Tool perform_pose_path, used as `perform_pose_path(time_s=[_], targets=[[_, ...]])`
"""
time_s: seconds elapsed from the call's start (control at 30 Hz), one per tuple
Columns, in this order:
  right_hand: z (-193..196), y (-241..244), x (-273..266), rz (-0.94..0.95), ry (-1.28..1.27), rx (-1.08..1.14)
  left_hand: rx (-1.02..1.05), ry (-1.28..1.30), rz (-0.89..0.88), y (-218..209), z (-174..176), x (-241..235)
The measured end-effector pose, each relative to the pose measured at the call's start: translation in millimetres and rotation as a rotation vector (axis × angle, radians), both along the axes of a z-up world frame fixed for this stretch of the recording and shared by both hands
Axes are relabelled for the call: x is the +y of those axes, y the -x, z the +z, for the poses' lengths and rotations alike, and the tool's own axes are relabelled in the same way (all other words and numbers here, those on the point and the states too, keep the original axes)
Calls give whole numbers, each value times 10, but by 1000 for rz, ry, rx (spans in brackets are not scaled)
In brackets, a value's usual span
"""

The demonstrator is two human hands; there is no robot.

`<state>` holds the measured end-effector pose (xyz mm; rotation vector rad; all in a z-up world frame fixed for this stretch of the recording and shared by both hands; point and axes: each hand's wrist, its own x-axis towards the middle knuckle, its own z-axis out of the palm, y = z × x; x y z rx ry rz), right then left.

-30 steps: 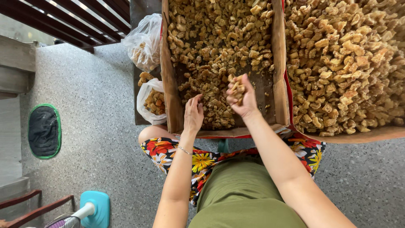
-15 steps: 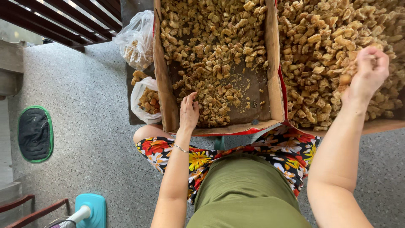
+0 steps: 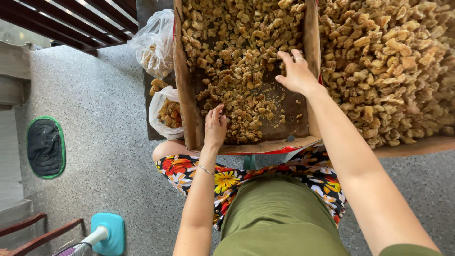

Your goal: The person sits on the floor and sorts dried fruit pieces by hand from a cardboard box into a plastic bag. They repeatedly pick up handfuls, separate pieces, and transfer them between containers.

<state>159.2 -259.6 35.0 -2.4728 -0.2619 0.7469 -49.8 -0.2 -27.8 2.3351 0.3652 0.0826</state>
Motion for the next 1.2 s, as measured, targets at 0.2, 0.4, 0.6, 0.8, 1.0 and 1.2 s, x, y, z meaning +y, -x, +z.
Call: perform_pose_path(time_s=[0.2,0.4,0.6,0.8,1.0,1.2], targets=[[-918,-422,112,104,413,-167,11,-18,5,-6,101,-44],[-1072,-400,198,119,473,-66,-10,-33,-48,-21,92,-23],[-931,-290,263,-27,365,-58,53,31,-27,-27,133,-41],[-868,286,477,-102,191,-207,-5,-14,-71,-10,46,-15],[-621,778,881,-465,-943,433,29,459,125,-76,-202,18],[-714,1059,782,-511,-1502,898,162,1306,278,-177,-289,-164]])
